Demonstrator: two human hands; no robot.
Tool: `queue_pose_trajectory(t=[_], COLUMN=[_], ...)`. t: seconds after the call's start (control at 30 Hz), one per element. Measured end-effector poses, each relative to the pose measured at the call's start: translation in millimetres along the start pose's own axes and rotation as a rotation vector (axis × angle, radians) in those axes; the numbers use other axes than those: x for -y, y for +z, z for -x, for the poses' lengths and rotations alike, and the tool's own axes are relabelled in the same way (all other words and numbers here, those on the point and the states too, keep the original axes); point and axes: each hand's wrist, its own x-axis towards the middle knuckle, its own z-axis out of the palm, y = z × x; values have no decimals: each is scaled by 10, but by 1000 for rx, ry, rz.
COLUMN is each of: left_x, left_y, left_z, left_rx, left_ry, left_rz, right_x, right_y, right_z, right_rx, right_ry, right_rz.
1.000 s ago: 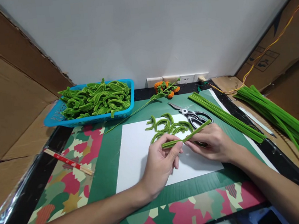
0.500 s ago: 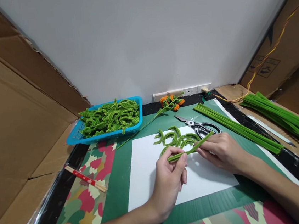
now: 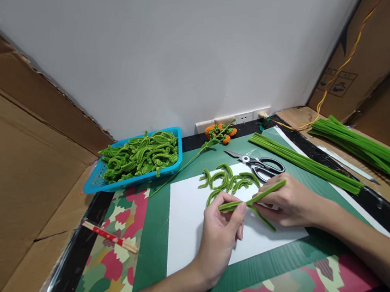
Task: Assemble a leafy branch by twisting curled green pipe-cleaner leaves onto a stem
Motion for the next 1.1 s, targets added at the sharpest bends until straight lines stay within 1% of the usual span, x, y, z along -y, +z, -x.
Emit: queue_pose_trajectory(t=[0.17,0.33,0.43,0.5,0.63,0.73,0.9,1.1], left_x=[5,-16,-13,2,22,7,-18,-1], left_y=[-17,4,16,16,11,14,26,20], left_z=[6,-16,-37,-47,-53,-60,-74,-68], left_rx=[66,64,33,-1,-32,-46,-34,-6], left_ry=[-11,-14,-15,-13,-20,-27,-56,-59], left_rz=[-20,9,33,57,91,106,134,108], right_x=[15,-8,-14,-6,19,33,26,20], right_y=[-21,-24,-62,-108,-210,-255,-263,-278], right_z=[5,13,2,-19,-67,-80,-65,-66], right_rx=[20,47,72,91,143,181,126,50], right_ry=[52,82,124,181,297,394,477,491], right_rz=[-149,-187,-212,-296,-582,-690,-750,-800])
